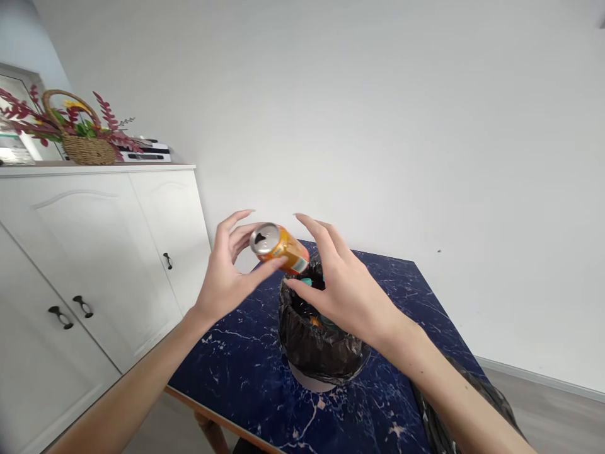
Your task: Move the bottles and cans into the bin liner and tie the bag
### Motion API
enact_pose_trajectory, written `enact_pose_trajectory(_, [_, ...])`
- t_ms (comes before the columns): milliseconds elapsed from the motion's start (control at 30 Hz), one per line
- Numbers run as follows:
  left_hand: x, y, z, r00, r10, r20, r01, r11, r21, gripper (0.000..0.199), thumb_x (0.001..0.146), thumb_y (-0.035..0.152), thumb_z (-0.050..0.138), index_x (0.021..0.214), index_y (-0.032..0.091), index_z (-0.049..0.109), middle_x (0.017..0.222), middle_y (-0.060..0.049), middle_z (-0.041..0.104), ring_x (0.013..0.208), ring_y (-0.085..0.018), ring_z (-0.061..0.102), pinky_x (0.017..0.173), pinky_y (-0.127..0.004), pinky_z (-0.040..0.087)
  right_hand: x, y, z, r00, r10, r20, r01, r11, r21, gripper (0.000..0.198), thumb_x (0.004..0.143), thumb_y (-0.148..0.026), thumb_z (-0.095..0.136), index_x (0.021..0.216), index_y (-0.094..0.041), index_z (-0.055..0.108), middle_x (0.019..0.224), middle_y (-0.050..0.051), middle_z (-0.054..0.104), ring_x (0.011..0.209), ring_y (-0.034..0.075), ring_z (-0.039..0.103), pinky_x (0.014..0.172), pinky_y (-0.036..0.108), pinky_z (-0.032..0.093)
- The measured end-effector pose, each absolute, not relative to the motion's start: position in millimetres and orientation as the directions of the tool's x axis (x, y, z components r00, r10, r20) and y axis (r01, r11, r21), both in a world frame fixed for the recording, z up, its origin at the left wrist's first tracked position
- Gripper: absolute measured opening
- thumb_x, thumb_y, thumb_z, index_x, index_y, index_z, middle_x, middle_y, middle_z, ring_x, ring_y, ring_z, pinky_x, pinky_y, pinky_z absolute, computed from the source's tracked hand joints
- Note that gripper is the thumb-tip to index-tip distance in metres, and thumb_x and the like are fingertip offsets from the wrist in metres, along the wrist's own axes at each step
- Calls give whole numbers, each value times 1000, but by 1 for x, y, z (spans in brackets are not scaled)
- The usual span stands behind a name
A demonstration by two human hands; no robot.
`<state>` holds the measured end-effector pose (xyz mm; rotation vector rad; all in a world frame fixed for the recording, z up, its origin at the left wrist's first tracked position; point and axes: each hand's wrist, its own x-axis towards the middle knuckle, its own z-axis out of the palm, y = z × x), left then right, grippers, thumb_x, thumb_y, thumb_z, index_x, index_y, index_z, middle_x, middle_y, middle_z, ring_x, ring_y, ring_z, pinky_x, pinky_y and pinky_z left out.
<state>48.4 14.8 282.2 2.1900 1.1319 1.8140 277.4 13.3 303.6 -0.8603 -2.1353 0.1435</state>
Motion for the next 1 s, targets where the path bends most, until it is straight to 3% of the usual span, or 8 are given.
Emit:
enact_pose_trajectory(67, [67, 1, 290, 107, 555, 825, 443, -769, 460, 83, 88, 42, 88, 154, 32, 38, 142, -8, 70, 135, -30, 67, 121, -50, 52, 272, 8, 308, -453, 627, 634, 533, 761, -371, 87, 91, -32, 67, 168, -36, 27, 165, 10, 48, 139, 39, 60, 107, 59, 59])
enact_pose_trajectory(167, [77, -9, 287, 200, 563, 802, 437, -784, 442, 84, 93, 46, 83, 159, 34, 33, 150, -10, 65, 139, -32, 64, 117, -51, 55, 274, 5, 310, -459, 644, 613, 543, 749, -380, 81, 87, -27, 64, 163, -35, 38, 157, 10, 57, 130, 40, 66, 102, 58, 60])
enact_pose_trajectory(300, [62, -9, 270, 196, 621, 759, 512, -725, 461, 72, 103, 48, 70, 162, 35, 31, 167, -11, 48, 151, -33, 53, 122, -52, 51, 291, 16, 299, -375, 717, 588, 595, 672, -440, 64, 90, -49, 72, 147, -27, 54, 144, 15, 67, 123, 40, 69, 99, 56, 60])
enact_pose_trajectory(400, [41, -6, 252, 103, 701, 705, 617, -602, 508, 55, 107, 49, 62, 156, 34, 41, 161, -11, 55, 149, -33, 54, 120, -53, 51, 305, 31, 283, -338, 808, 482, 644, 572, -508, 67, 86, -65, 74, 137, -25, 59, 131, 16, 73, 115, 39, 72, 93, 52, 62])
enact_pose_trajectory(500, [15, 0, 227, 64, 726, 685, 717, -511, 474, 46, 108, 50, 58, 150, 32, 47, 156, -12, 56, 146, -34, 56, 121, -54, 49, 312, 43, 266, -341, 852, 397, 681, 515, -520, 69, 84, -68, 74, 135, -23, 59, 132, 16, 71, 118, 38, 70, 94, 50, 60])
enact_pose_trajectory(667, [-30, 11, 176, 20, 830, 558, 799, -349, 490, 46, 109, 56, 53, 147, 30, 48, 157, -14, 52, 143, -36, 57, 117, -57, 51, 314, 57, 247, -389, 859, 332, 736, 507, -449, 68, 84, -63, 73, 137, -23, 59, 138, 16, 68, 121, 38, 68, 99, 52, 55])
enact_pose_trajectory(833, [-63, 7, 141, -37, 882, 469, 823, -239, 515, 52, 107, 62, 51, 147, 29, 51, 157, -15, 53, 136, -38, 61, 109, -55, 56, 319, 64, 241, -444, 883, 150, 809, 468, -357, 56, 79, -57, 79, 124, -25, 67, 127, 13, 73, 113, 40, 71, 88, 51, 55])
enact_pose_trajectory(1000, [-74, -1, 122, -54, 908, 415, 815, -199, 544, 47, 106, 62, 53, 140, 29, 57, 153, -13, 57, 136, -36, 62, 107, -51, 57, 321, 65, 243, -460, 882, 105, 832, 470, -294, 54, 80, -58, 79, 123, -27, 68, 124, 10, 75, 110, 38, 72, 84, 47, 56])
